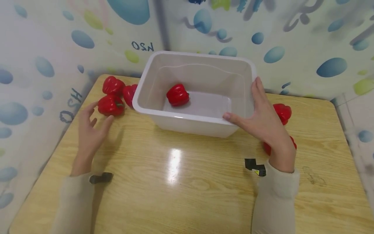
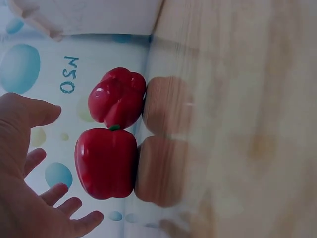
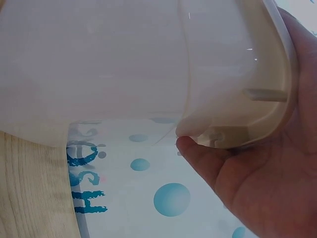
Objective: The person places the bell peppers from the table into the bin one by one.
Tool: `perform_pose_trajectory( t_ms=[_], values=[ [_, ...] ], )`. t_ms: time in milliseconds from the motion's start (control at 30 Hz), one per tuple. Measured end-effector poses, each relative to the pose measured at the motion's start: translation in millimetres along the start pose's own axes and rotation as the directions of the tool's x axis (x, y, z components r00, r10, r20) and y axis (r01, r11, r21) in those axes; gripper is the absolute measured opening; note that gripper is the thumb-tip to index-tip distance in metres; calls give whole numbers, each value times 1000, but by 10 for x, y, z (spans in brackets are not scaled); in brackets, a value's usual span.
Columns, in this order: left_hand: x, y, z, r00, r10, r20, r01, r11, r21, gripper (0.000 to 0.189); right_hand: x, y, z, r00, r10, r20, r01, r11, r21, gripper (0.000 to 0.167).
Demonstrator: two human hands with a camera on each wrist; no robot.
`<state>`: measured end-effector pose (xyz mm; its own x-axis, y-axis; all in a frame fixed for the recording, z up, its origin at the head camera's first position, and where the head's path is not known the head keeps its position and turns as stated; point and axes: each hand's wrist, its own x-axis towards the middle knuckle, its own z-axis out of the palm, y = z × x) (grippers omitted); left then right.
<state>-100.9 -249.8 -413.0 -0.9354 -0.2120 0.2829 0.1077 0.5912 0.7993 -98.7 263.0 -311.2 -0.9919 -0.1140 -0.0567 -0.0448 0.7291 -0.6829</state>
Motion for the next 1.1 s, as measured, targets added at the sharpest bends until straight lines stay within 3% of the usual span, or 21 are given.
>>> perform_pose_trajectory(
  t_ms=[167,567,1100],
  values=[
    [72,-37,50,999,-15,38,13,998,62,70,5,4,-6,1000,-9,-3,9,1000,5,117],
    [236,-156,167,989,-121,82,118,992,43,72,0,0,-12,1000,4,2,-4,1000,1,118],
    [457,-192,272,977,-177,120,170,983,72,82,3,0,-26,1000,-7,5,7,1000,4,118]
  ],
)
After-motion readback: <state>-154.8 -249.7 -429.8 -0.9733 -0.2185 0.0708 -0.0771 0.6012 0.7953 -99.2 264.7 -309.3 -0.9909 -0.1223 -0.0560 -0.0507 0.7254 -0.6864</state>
